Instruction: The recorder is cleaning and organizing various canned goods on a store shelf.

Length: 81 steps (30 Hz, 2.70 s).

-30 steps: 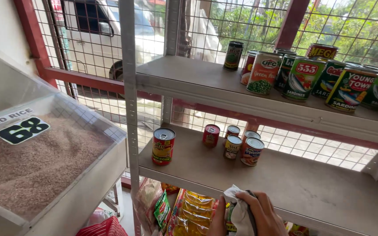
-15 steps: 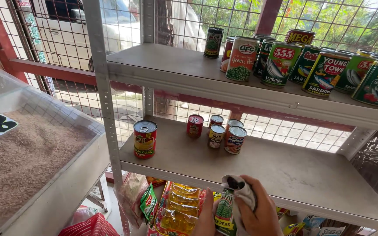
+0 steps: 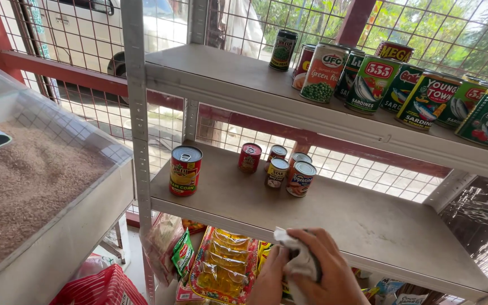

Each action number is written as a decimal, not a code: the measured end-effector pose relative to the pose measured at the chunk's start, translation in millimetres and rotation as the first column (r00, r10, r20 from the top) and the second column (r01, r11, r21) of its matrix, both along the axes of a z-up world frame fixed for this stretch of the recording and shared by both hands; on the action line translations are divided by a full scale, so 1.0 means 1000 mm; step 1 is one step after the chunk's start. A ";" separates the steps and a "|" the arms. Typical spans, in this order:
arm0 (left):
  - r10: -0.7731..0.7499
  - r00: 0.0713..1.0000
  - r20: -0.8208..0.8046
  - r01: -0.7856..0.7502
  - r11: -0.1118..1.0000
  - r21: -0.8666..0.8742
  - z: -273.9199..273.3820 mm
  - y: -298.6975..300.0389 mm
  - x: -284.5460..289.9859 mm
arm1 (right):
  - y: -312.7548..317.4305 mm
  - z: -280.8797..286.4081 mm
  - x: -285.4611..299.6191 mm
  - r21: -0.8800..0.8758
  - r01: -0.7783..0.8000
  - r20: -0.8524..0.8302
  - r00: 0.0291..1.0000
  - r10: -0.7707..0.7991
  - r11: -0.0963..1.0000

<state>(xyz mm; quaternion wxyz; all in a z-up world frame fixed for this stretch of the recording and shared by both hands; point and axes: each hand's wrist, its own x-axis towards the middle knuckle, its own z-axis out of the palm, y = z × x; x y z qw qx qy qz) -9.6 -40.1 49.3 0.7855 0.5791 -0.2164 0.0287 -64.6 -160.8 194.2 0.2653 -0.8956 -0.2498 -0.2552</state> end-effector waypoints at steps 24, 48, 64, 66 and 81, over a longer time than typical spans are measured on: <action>-0.530 0.771 -0.354 0.141 0.683 -0.716 0.061 -0.003 -0.040 | -0.001 0.013 -0.030 0.093 0.101 -0.020 0.995 -0.099 0.991; -0.481 0.852 -0.207 0.225 0.694 -0.684 0.062 0.003 -0.042 | -0.007 0.006 -0.030 0.250 0.044 -0.102 0.995 -0.019 0.967; -0.404 0.818 -0.409 0.106 0.805 -0.584 0.054 0.003 -0.033 | 0.001 -0.014 -0.028 -0.114 0.130 0.361 0.929 -0.081 0.985; -0.328 0.858 -0.396 0.136 0.887 -0.442 0.057 0.010 -0.035 | -0.013 -0.025 -0.025 0.028 0.129 0.200 0.971 -0.132 0.991; -0.522 0.825 -0.216 0.322 0.749 -0.578 0.072 0.007 -0.050 | -0.011 -0.001 -0.029 0.276 0.268 -0.129 0.962 -0.240 0.923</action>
